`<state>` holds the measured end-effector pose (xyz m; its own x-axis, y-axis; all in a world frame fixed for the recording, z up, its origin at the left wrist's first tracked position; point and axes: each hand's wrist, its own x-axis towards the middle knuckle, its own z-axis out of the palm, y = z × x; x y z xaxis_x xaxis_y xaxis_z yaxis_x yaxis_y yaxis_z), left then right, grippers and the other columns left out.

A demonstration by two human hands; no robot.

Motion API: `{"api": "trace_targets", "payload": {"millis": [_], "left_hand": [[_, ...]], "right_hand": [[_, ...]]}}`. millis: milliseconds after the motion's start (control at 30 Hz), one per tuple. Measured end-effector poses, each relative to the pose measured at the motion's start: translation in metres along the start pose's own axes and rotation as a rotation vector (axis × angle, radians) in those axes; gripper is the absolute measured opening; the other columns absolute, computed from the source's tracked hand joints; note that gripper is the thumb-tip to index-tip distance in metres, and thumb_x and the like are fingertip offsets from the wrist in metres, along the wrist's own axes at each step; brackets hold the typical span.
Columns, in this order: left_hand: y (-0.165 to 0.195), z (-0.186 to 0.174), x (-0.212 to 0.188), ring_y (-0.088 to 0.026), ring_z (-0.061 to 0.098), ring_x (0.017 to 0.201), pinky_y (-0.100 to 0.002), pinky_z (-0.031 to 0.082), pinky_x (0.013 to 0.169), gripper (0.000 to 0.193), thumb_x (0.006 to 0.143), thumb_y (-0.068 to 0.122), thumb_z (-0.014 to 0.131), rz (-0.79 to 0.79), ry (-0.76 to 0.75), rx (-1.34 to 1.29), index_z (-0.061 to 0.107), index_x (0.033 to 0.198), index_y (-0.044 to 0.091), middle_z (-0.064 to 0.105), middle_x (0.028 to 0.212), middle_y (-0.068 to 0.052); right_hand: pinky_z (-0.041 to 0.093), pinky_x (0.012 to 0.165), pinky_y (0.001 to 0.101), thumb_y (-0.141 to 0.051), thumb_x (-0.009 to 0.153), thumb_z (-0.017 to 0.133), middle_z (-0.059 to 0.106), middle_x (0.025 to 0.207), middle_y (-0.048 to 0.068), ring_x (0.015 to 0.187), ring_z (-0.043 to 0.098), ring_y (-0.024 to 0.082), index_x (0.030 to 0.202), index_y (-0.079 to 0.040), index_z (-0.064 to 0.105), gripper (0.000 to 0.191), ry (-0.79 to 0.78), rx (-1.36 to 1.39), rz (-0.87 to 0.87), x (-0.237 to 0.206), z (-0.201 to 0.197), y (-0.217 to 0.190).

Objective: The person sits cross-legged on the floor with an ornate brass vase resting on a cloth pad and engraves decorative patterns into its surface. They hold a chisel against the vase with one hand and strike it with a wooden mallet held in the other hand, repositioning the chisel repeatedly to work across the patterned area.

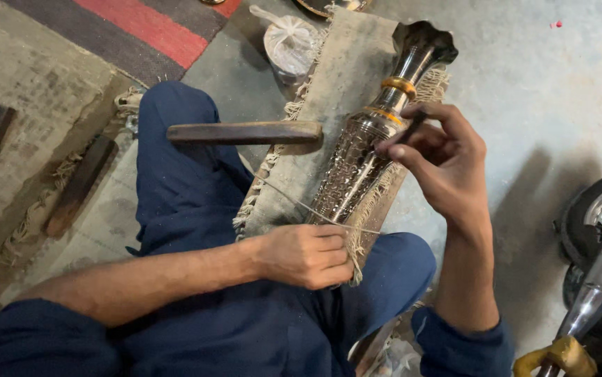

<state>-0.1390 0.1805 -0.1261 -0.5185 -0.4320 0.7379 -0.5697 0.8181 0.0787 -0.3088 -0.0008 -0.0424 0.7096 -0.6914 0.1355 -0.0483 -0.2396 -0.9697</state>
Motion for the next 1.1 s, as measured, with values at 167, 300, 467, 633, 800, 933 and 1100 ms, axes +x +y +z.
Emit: {"api": "trace_targets", "payload": {"millis": [167,300,467,633,800,933,1100], "left_hand": [[0.010,0.007,0.007,-0.022,0.067,0.086,-0.037,0.057,0.099,0.014,0.084,0.021,0.066,0.009,-0.213,0.106,0.063,0.083,0.008,0.063,0.082,-0.004],[0.002,-0.008,0.001,-0.026,0.067,0.092,-0.037,0.055,0.093,0.012,0.085,0.014,0.068,-0.107,0.005,-0.184,0.065,0.093,0.006,0.064,0.092,-0.007],[-0.051,-0.050,-0.043,-0.039,0.064,0.110,-0.050,0.052,0.100,0.030,0.092,0.017,0.074,-0.623,0.057,0.098,0.064,0.117,0.005,0.067,0.114,-0.017],[-0.105,-0.065,-0.098,-0.042,0.061,0.107,-0.051,0.050,0.090,0.056,0.082,0.026,0.079,-0.963,-0.211,-0.043,0.062,0.130,0.004,0.067,0.114,-0.021],[-0.099,-0.071,-0.108,-0.035,0.066,0.101,-0.045,0.052,0.086,0.041,0.086,0.023,0.075,-1.169,-0.314,-0.198,0.062,0.120,0.005,0.067,0.105,-0.018],[-0.067,-0.079,-0.083,-0.034,0.065,0.095,-0.040,0.051,0.083,0.054,0.083,0.016,0.070,-1.197,-0.120,-0.361,0.050,0.130,0.000,0.063,0.102,-0.020],[-0.049,-0.086,-0.041,-0.033,0.067,0.100,-0.040,0.054,0.088,0.054,0.086,0.007,0.066,-1.028,0.015,-0.333,0.048,0.137,0.001,0.064,0.108,-0.022]], "right_hand": [[0.065,0.094,0.0366,0.012,0.099,0.068,0.072,0.106,0.013,0.106,0.075,0.023,0.133,0.005,0.057,0.036,-0.130,-0.070,-0.023,0.014,0.003,0.004],[0.065,0.095,0.0363,0.012,0.099,0.066,0.071,0.115,0.012,0.105,0.074,0.022,0.133,0.005,0.057,0.036,-0.125,-0.070,-0.035,0.009,0.003,0.008],[0.065,0.096,0.0367,0.014,0.102,0.067,0.073,0.110,0.014,0.107,0.075,0.024,0.135,0.005,0.057,0.035,-0.058,-0.063,-0.075,-0.002,0.004,0.027],[0.066,0.098,0.0354,0.015,0.103,0.066,0.072,0.120,0.015,0.113,0.076,0.025,0.142,0.002,0.052,0.043,-0.091,-0.029,-0.182,-0.005,0.002,0.042],[0.066,0.093,0.0320,0.015,0.104,0.067,0.073,0.115,0.016,0.109,0.076,0.023,0.144,0.001,0.052,0.045,-0.062,-0.021,-0.184,-0.007,0.005,0.046],[0.064,0.089,0.0302,0.014,0.103,0.069,0.076,0.112,0.016,0.107,0.075,0.022,0.142,0.001,0.052,0.045,-0.055,-0.065,-0.150,-0.008,0.007,0.043],[0.064,0.083,0.0273,0.013,0.105,0.069,0.077,0.104,0.017,0.098,0.076,0.020,0.141,0.002,0.055,0.040,-0.081,-0.084,-0.147,-0.008,0.008,0.039]]}}
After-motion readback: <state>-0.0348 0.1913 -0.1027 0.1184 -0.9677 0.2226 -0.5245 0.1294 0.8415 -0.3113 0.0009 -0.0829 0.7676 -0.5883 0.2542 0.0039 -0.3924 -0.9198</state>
